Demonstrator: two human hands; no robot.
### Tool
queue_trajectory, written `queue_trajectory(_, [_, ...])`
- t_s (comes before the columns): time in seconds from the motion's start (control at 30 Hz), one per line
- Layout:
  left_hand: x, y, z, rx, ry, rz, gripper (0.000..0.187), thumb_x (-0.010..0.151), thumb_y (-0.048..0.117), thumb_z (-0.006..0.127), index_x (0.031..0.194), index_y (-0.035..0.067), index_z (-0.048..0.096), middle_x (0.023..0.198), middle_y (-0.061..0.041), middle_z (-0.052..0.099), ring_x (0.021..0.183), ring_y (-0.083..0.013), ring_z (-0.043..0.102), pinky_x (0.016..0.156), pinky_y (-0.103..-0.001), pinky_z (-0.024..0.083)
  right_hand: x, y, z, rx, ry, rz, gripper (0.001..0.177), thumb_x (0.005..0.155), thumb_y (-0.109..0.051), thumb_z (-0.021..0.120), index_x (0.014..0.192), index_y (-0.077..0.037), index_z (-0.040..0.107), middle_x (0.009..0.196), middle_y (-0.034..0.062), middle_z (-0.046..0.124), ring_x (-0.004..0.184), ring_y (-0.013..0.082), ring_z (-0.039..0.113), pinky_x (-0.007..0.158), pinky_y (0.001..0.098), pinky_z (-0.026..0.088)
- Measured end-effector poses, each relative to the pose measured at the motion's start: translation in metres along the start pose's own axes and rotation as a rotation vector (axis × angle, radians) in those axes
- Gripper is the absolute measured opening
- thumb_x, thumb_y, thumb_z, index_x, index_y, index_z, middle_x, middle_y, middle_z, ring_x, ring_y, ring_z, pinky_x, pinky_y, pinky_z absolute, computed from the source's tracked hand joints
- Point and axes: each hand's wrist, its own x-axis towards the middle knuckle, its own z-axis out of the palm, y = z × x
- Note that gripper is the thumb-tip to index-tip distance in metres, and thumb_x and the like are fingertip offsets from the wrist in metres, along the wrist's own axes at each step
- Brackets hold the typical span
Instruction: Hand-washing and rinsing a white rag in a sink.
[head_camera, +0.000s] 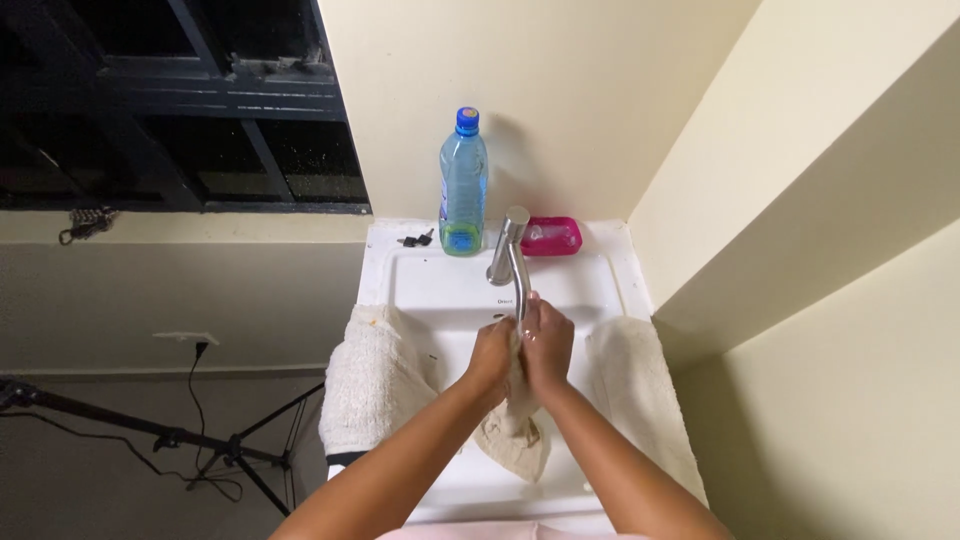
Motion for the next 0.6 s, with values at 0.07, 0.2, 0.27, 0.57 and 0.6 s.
queue_trajectory(0.07, [0.032, -0.015, -0.022, 0.095, -0.012, 0.059, 0.033, 0.103, 0.030, 0.040, 0.097, 0.004, 0.059, 0.081, -0.010, 0.061, 0.065, -0.0192, 0.060, 0.059, -0.039, 0.055, -0.017, -0.018, 0.009, -0.035, 0.055, -0.149, 0.040, 0.105, -0.030, 0.051, 0.082, -0.002, 0.067, 0.059, 0.0086, 0.063, 0.052, 0.0198, 0.058, 0.048, 0.0388, 0.048])
queue_trajectory(0.2, [0.033, -0.022, -0.040, 0.100, -0.078, 0.092, 0.032, 0.107, 0.034, 0.046, 0.099, 0.003, 0.052, 0.083, -0.010, 0.053, 0.069, -0.0218, 0.054, 0.059, -0.039, 0.051, -0.040, -0.030, 0.008, -0.007, 0.081, -0.693, 0.042, 0.110, -0.030, 0.050, 0.094, 0.004, 0.068, 0.069, 0.0156, 0.064, 0.061, 0.0198, 0.064, 0.054, 0.0382, 0.051])
queue_trajectory(0.27, [-0.014, 0.015, -0.012, 0.032, -0.095, -0.033, 0.031, 0.103, 0.034, 0.044, 0.103, 0.006, 0.056, 0.087, -0.010, 0.060, 0.076, -0.0224, 0.061, 0.066, -0.039, 0.056, -0.003, -0.003, -0.007, -0.066, -0.006, -0.330, 0.046, 0.110, -0.032, 0.049, 0.086, 0.003, 0.067, 0.064, 0.0168, 0.060, 0.056, 0.0209, 0.056, 0.054, 0.0407, 0.046])
queue_trajectory(0.57, [-0.018, 0.131, -0.039, 1.172, -0.091, 0.498, 0.048, 0.081, 0.040, 0.082, 0.101, 0.001, 0.062, 0.077, -0.006, 0.063, 0.067, -0.0159, 0.058, 0.061, -0.034, 0.049, 0.087, 0.002, -0.072, -0.033, 0.064, -0.159, 0.053, 0.112, -0.037, 0.052, 0.071, -0.003, 0.055, 0.060, 0.0049, 0.046, 0.055, 0.0135, 0.035, 0.051, 0.0347, 0.032])
queue_trajectory(0.6, [-0.032, 0.154, -0.029, 1.191, -0.120, 0.559, 0.049, 0.078, 0.039, 0.085, 0.100, 0.001, 0.062, 0.075, -0.006, 0.061, 0.066, -0.0149, 0.056, 0.060, -0.033, 0.048, 0.093, -0.011, -0.079, -0.025, 0.027, -0.116, 0.051, 0.111, -0.038, 0.049, 0.073, -0.005, 0.058, 0.061, 0.0032, 0.050, 0.053, 0.0137, 0.038, 0.050, 0.0338, 0.032])
